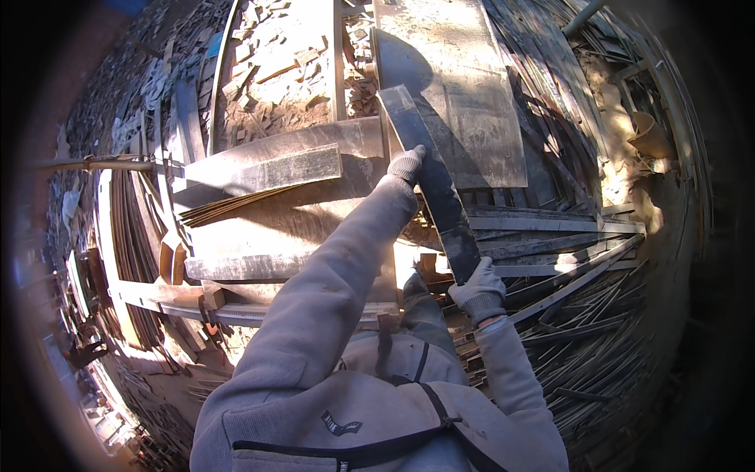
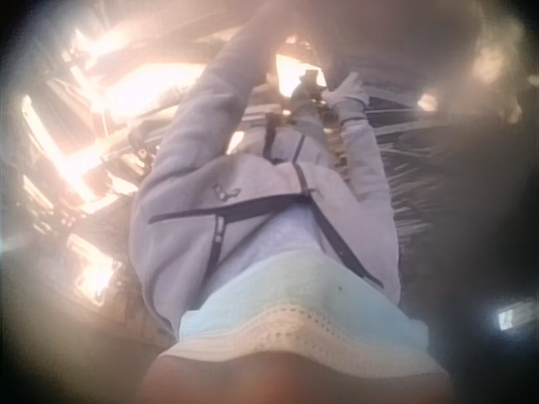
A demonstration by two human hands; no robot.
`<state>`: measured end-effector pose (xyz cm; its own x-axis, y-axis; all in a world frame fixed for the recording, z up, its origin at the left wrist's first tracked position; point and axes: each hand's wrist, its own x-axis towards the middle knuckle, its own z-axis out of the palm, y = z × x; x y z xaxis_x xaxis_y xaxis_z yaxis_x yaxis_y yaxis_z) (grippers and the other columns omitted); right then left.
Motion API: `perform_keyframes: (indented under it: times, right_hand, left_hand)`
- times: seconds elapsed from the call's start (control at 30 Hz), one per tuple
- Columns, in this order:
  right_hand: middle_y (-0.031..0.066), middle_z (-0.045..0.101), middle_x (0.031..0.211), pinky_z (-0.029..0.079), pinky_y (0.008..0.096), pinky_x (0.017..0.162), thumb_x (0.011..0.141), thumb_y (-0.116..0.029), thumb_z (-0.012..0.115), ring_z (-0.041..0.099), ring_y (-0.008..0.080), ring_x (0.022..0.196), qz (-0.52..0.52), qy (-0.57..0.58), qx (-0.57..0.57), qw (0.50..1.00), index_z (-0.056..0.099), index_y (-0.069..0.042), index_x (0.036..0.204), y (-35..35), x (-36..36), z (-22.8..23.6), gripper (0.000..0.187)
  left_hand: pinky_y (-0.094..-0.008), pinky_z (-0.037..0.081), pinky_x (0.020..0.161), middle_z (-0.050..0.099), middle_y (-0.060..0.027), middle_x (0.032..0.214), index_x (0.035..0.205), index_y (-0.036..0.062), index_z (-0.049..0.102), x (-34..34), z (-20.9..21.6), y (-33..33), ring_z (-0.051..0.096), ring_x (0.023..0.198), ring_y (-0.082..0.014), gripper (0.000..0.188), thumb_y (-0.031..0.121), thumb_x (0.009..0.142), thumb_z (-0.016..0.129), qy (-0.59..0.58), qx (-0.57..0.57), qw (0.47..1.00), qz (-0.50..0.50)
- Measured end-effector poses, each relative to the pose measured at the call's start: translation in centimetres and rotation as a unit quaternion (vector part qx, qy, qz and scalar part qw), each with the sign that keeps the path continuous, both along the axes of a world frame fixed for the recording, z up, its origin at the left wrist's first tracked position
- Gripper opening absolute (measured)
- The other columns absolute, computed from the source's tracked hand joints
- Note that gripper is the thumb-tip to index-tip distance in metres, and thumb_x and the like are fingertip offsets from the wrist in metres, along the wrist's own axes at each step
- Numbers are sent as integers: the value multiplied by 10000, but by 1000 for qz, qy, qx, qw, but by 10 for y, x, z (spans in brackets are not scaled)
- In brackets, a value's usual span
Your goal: The person uses a tape measure to measure the length of several metal sheets on a workbench. They repeatedly position the tape measure, read the measurement, and move to the next sheet. The person handles the sheets and tape measure with gloved hands throughout the clip.
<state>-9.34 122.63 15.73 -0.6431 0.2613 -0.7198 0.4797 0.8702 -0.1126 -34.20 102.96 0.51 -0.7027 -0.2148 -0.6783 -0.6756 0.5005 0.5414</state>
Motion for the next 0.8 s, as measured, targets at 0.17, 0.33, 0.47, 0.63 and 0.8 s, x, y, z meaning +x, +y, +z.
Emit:
perform_keyframes:
  times: [0.17, 0.33, 0.47, 0.63, 0.8]
  right_hand:
    - [238, 662, 1221, 585, 488, 963, 722, -358, 862, 714, 396, 1125, -2, 7, 5, 1000, 478, 14, 1312, -7, 1, -3, 796]
    - [245, 663, 1206, 590, 490, 952, 723, -356, 857, 721, 402, 1100, -3, 15, -12, 1000, 475, 22, 1312, -12, 0, -5, 797]
    - [247, 662, 1217, 590, 491, 961, 738, -360, 850, 722, 409, 1107, -7, 11, -14, 1000, 472, 26, 1318, -19, -4, -3, 792]
    - [255, 659, 1243, 594, 492, 962, 761, -368, 846, 723, 409, 1128, -14, 3, -18, 1000, 462, 31, 1335, -31, -6, -2, 798]
    - [268, 653, 1254, 597, 497, 959, 777, -393, 834, 721, 408, 1140, -22, -1, -32, 999, 454, 39, 1336, -49, -12, 2, 802]
  left_hand:
    - [-439, 515, 1051, 733, -266, 1287, 1312, -32, 699, -6, -11, -7, 686, 1254, -372, 700, 578, 990, 578, 4, 36, 999, -4]
    - [-432, 529, 1021, 748, -249, 1253, 1311, -50, 695, -11, -20, -12, 707, 1206, -353, 704, 562, 972, 617, -10, 82, 995, 50]
    - [-402, 563, 923, 773, -211, 1180, 1284, -107, 681, -11, -24, -13, 748, 1080, -277, 635, 458, 994, 661, 9, 126, 986, 111]
    - [-406, 569, 918, 781, -207, 1156, 1252, -95, 702, -19, -21, -18, 753, 1066, -296, 621, 458, 971, 694, 3, 110, 987, 115]
    - [-406, 590, 887, 800, -208, 1061, 1189, -74, 738, -27, 2, -23, 781, 999, -320, 558, 440, 974, 712, -3, 136, 985, 109]
